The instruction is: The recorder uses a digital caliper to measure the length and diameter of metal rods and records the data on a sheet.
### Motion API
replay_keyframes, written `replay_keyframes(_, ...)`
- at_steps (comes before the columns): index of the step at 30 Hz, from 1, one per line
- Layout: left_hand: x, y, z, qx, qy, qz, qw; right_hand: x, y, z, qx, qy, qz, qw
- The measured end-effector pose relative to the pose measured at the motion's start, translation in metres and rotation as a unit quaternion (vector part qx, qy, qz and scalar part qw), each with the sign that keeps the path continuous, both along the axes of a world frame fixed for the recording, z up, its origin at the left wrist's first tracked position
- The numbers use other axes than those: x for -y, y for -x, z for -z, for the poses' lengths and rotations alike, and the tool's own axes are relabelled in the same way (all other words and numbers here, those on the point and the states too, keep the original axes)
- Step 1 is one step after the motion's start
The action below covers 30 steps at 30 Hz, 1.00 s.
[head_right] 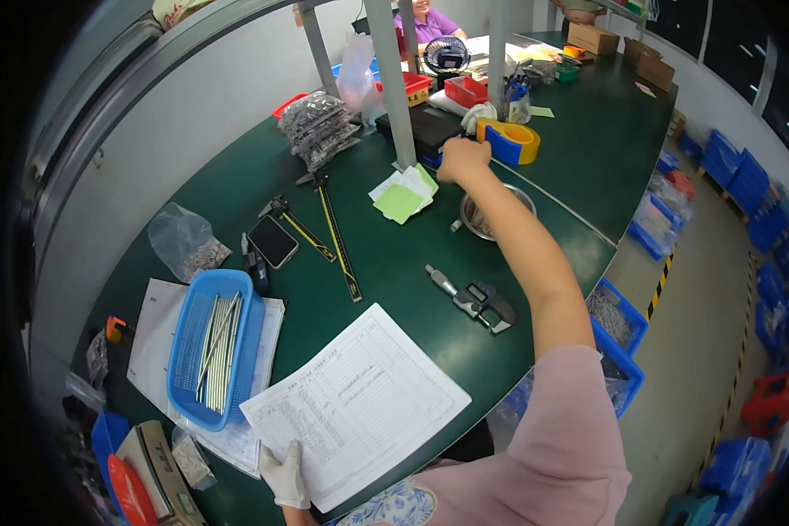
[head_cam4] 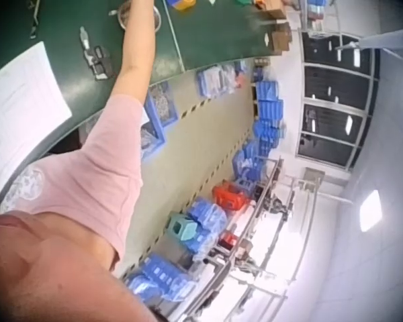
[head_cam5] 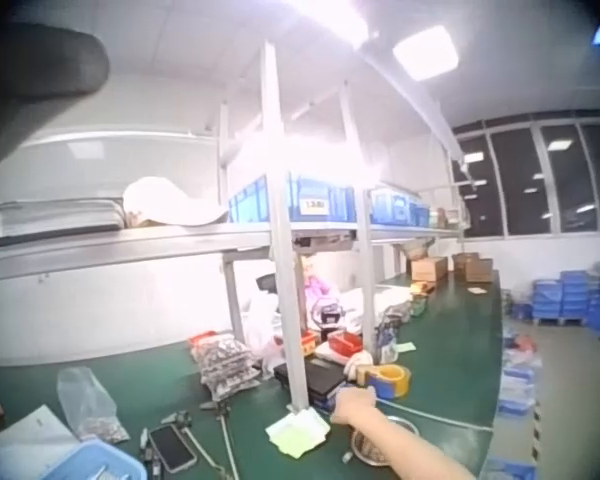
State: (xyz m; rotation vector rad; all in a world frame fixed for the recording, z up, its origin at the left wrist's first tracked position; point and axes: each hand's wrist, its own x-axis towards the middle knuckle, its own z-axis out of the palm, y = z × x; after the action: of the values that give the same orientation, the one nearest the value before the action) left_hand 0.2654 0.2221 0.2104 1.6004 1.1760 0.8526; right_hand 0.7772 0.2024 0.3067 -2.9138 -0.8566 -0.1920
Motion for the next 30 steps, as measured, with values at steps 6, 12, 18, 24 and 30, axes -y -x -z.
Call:
replay_keyframes(6, -0.003, -0.011, -0.005, 0.027, 0.048, 0.013, 0.998, 0.049, 0.020, -0.043, 0.066, -0.147, 0.024, 0.987)
replay_keyframes(12, -0.041, 0.045, 0.010, -0.120, -0.046, -0.014, 0.992, 0.096, 0.047, -0.019, -0.222, -0.509, -0.071, 0.829)
replay_keyframes(18, -0.057, 0.059, -0.049, 0.080, 0.104, -0.103, 0.986, 0.070, 0.129, 0.026, -0.705, -0.582, -0.145, 0.378)
replay_keyframes(24, -0.053, 0.055, -0.045, 0.104, 0.162, 0.091, 0.977, 0.021, 0.215, 0.048, -0.761, -0.465, -0.199, 0.406)
replay_keyframes(30, -0.027, -0.009, -0.057, 0.276, 0.132, 0.102, 0.947, -0.004, 0.279, 0.058, -0.727, -0.291, -0.393, 0.481)
